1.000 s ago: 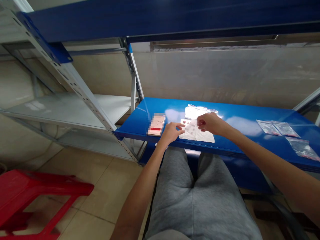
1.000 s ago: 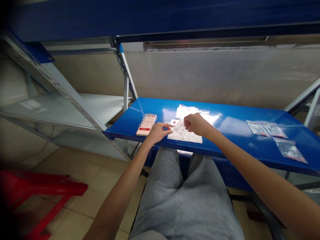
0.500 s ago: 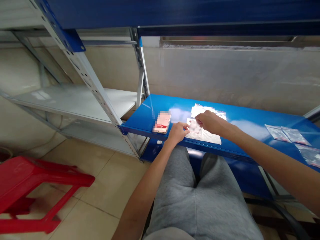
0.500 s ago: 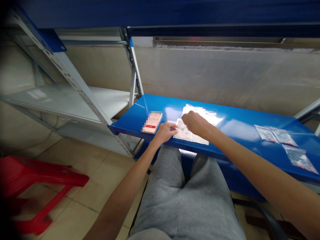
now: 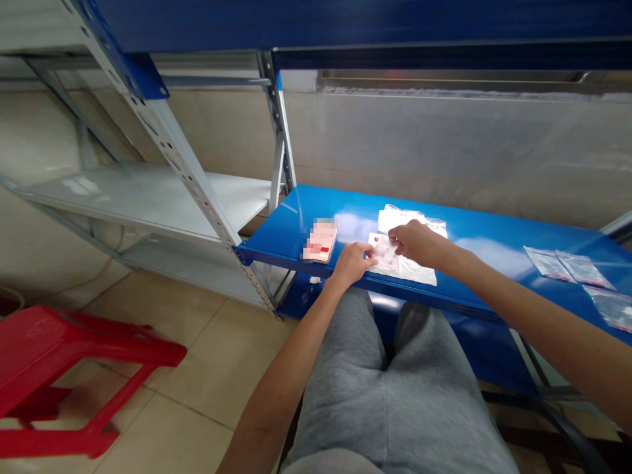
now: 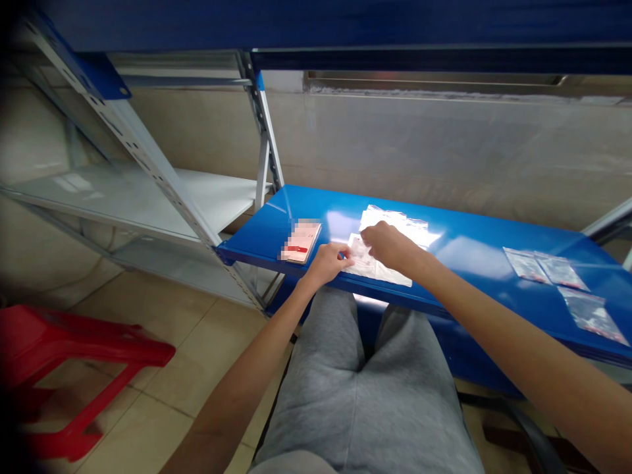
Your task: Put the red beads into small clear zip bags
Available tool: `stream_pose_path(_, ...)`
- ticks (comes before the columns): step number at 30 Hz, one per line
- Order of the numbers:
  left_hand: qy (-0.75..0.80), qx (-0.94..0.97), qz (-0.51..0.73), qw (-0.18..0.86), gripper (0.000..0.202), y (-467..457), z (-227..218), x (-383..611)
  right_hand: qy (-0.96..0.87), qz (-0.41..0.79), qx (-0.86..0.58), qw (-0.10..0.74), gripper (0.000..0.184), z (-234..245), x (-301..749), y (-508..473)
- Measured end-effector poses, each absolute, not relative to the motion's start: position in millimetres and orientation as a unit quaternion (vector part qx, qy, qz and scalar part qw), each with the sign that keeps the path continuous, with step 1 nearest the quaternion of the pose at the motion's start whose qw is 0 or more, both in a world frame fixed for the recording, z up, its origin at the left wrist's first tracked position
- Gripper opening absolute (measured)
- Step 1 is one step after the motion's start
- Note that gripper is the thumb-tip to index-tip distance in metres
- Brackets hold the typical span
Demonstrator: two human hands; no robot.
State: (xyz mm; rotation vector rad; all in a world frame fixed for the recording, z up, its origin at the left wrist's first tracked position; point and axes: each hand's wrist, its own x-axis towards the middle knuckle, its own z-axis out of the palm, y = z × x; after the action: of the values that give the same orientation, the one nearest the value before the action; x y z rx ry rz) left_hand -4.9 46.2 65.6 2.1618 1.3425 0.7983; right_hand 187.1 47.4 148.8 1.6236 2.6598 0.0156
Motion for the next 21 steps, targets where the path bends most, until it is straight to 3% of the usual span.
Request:
stream_pose_path(13, 0.494, 0.786, 0.288, 0.236, 0.01, 50, 61, -3, 0.808, -0.089, 0.58, -0.06, 0.026, 145, 194, 44)
stream_pose_path(21, 0.488, 0.783, 0.297, 0.247, 0.012, 49, 60, -5, 0.77, -0.146, 0.601, -0.159, 0.012, 151, 204, 24)
